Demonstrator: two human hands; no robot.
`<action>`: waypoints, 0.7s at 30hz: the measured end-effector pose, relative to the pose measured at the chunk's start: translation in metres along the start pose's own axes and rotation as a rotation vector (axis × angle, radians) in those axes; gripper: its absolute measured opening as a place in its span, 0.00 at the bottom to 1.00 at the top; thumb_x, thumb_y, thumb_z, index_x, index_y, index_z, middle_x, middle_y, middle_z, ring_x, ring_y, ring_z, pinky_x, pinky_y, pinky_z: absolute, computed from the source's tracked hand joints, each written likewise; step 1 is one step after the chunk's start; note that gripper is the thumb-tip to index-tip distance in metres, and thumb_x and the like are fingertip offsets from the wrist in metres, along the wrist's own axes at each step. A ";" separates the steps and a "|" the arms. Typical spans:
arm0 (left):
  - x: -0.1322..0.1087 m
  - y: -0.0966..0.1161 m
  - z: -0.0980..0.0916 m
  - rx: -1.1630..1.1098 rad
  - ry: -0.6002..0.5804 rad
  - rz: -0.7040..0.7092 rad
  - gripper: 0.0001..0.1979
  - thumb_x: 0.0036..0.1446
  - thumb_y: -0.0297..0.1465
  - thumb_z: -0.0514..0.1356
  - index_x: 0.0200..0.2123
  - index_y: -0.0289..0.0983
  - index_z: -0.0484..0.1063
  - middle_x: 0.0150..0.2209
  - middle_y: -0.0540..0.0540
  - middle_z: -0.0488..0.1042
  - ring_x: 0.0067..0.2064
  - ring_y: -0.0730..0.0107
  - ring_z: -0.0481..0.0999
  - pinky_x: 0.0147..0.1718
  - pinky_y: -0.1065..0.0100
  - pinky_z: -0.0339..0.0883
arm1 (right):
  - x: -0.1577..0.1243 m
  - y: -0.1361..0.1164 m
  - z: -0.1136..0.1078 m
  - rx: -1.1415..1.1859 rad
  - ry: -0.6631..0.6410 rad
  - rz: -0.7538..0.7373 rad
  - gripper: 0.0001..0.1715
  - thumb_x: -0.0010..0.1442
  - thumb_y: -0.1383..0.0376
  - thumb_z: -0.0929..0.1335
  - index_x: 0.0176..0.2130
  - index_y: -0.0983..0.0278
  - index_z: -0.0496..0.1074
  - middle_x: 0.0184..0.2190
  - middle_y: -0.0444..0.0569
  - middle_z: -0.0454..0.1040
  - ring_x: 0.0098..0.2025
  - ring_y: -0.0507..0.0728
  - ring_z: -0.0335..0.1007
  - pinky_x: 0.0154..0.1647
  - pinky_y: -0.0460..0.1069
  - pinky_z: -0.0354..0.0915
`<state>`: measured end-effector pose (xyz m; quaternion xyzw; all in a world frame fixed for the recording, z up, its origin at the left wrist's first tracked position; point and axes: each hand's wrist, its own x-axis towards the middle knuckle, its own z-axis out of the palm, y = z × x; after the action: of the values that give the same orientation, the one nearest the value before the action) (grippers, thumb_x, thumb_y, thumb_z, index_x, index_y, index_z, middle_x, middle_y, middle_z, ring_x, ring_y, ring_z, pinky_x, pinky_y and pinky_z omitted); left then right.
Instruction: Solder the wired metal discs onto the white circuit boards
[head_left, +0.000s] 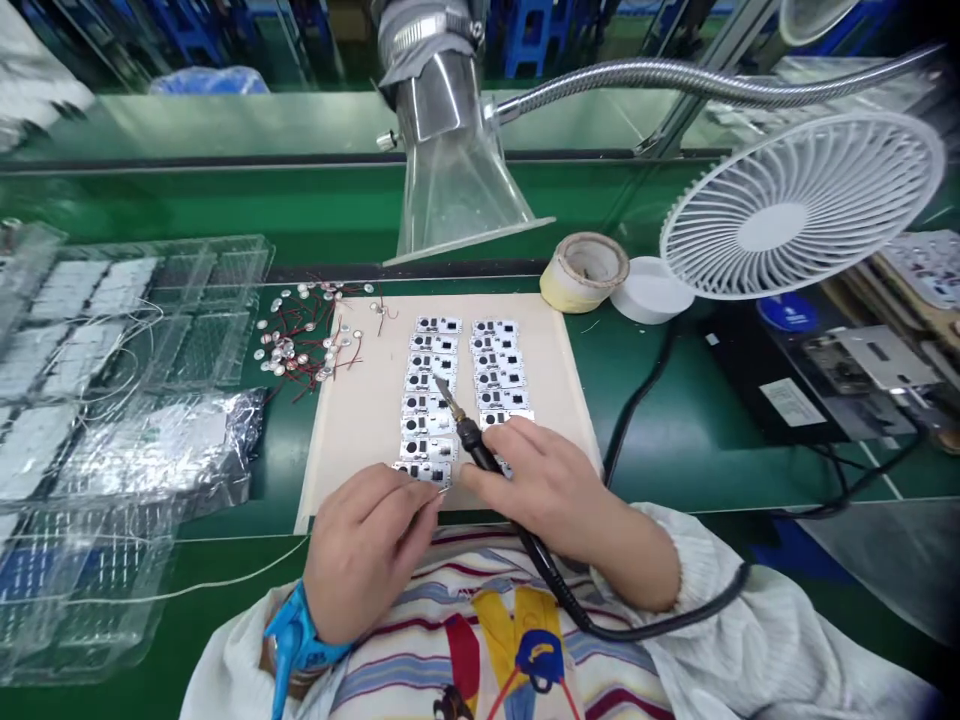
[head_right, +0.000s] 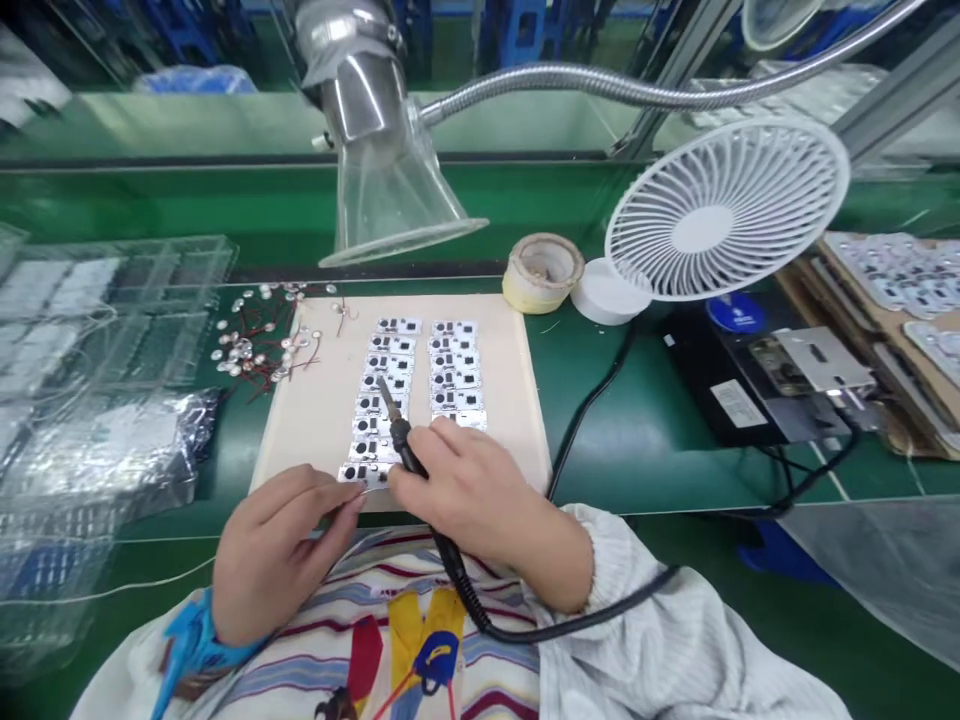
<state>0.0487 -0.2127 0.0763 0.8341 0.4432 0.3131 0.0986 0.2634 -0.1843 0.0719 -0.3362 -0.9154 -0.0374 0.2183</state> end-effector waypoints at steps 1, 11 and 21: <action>-0.003 -0.001 0.000 -0.008 -0.017 -0.012 0.04 0.58 0.23 0.60 0.36 0.36 0.74 0.29 0.48 0.76 0.30 0.72 0.74 0.30 0.71 0.68 | -0.003 0.001 0.001 0.042 0.026 0.031 0.11 0.63 0.72 0.63 0.40 0.60 0.74 0.31 0.49 0.69 0.33 0.56 0.64 0.31 0.49 0.64; -0.021 -0.018 0.023 0.235 0.104 -0.174 0.08 0.59 0.27 0.58 0.27 0.37 0.72 0.21 0.52 0.68 0.24 0.75 0.67 0.27 0.71 0.62 | -0.034 0.006 0.022 0.406 0.399 0.349 0.06 0.57 0.71 0.68 0.37 0.61 0.71 0.28 0.44 0.77 0.29 0.52 0.74 0.30 0.46 0.69; -0.021 -0.017 0.026 0.262 0.050 -0.184 0.08 0.59 0.28 0.58 0.26 0.37 0.72 0.21 0.51 0.69 0.24 0.74 0.68 0.27 0.71 0.61 | -0.033 0.005 0.028 0.350 0.435 0.304 0.05 0.55 0.72 0.67 0.33 0.62 0.68 0.24 0.44 0.75 0.25 0.52 0.73 0.26 0.45 0.68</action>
<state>0.0445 -0.2165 0.0396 0.7876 0.5572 0.2631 0.0062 0.2784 -0.1947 0.0326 -0.4104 -0.7790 0.0828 0.4667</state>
